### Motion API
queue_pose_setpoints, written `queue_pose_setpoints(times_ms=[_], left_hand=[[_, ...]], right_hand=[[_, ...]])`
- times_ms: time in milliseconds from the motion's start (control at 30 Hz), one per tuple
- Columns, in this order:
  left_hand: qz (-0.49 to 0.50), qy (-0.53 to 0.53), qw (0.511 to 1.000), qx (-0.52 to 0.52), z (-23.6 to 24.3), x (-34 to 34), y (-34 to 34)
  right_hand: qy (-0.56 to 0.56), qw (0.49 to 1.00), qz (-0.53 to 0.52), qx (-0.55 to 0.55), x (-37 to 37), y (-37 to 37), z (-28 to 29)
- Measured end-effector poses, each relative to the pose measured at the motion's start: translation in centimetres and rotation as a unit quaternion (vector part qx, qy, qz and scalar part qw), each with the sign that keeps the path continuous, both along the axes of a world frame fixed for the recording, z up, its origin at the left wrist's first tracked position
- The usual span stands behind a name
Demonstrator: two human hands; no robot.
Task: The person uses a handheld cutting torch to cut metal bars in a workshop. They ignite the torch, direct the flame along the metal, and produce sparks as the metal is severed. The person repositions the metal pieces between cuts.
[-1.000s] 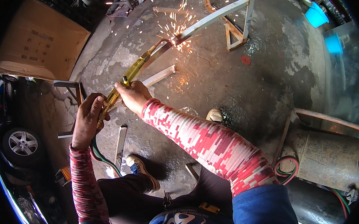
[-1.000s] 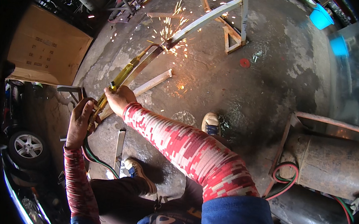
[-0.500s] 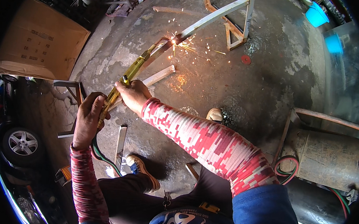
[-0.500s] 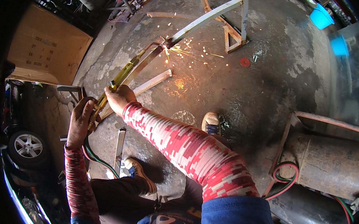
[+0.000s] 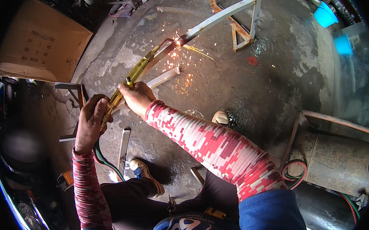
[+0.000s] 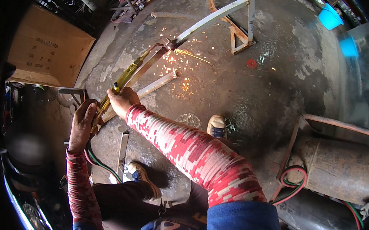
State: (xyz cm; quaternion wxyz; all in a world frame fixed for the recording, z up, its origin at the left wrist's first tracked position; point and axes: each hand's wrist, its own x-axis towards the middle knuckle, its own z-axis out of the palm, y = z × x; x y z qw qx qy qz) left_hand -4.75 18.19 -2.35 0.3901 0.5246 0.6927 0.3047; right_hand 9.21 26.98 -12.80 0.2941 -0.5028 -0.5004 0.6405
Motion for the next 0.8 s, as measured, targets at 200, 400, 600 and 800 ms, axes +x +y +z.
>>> queue_pose_setpoints(times_ms=[200,400,600,800], left_hand=[[-0.01,0.03,0.997,0.071,-1.2,0.2,-0.1],[-0.04,0.068,0.994,0.078,-1.0,-0.1,0.0],[-0.039,0.04,0.996,0.068,-1.1,-0.5,-0.2],[-0.042,0.03,0.996,0.069,-0.6,-0.2,-0.2]], right_hand=[[0.02,0.999,-0.02,0.021,-1.4,0.7,-2.0],[0.044,0.998,-0.035,-0.003,-1.5,0.4,-2.5],[0.039,0.999,-0.025,-0.013,0.1,-0.3,0.1],[0.033,0.999,-0.023,-0.019,0.5,-0.7,0.7]])
